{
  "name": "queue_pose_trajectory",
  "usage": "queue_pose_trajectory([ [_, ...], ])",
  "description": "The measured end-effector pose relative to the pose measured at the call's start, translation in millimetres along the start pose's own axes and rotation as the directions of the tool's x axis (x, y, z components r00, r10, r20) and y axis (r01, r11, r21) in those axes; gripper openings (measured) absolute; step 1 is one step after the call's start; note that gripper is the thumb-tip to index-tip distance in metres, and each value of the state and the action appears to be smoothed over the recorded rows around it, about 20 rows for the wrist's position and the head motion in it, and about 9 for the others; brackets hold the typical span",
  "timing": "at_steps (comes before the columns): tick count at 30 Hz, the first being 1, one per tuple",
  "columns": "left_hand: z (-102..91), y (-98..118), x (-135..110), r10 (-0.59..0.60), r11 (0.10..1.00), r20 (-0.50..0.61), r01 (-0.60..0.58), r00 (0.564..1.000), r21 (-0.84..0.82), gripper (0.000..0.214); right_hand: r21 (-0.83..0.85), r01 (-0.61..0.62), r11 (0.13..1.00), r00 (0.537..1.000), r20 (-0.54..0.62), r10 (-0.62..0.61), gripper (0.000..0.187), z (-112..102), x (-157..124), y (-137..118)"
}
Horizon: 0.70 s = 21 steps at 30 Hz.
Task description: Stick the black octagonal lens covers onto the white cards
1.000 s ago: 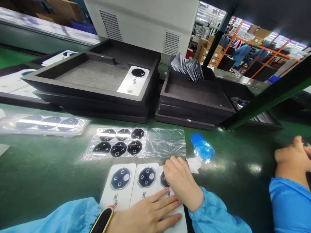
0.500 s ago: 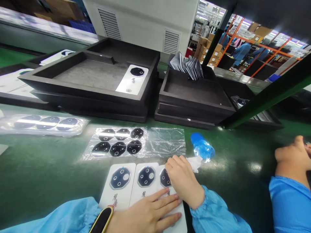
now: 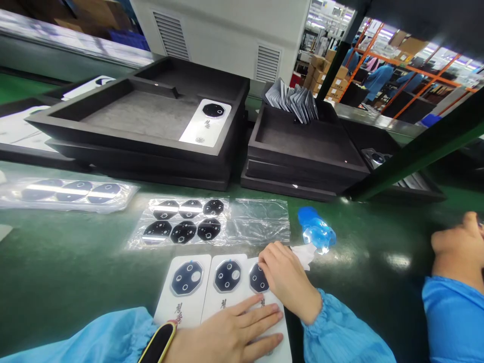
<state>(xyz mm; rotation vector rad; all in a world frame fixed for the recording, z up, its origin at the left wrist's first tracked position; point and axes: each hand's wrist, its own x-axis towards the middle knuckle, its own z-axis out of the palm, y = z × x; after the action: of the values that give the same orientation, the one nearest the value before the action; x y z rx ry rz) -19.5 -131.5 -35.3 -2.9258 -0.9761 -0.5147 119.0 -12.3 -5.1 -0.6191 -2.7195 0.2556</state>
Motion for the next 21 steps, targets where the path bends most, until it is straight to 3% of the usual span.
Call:
queue_pose_trajectory([
  [11,0.4,0,1,-0.008,1.000,-0.034,0.007,0.999,-0.011,0.038,-0.198,0.048,0.979,0.997,-0.057,-0.061,0.028,12,-6,-7],
  [21,-0.8,0,2,-0.004,1.000,-0.027,0.004,1.000,0.002,0.040,-0.256,0.080,0.963,0.995,-0.044,-0.094,0.028,11,-6,-6],
])
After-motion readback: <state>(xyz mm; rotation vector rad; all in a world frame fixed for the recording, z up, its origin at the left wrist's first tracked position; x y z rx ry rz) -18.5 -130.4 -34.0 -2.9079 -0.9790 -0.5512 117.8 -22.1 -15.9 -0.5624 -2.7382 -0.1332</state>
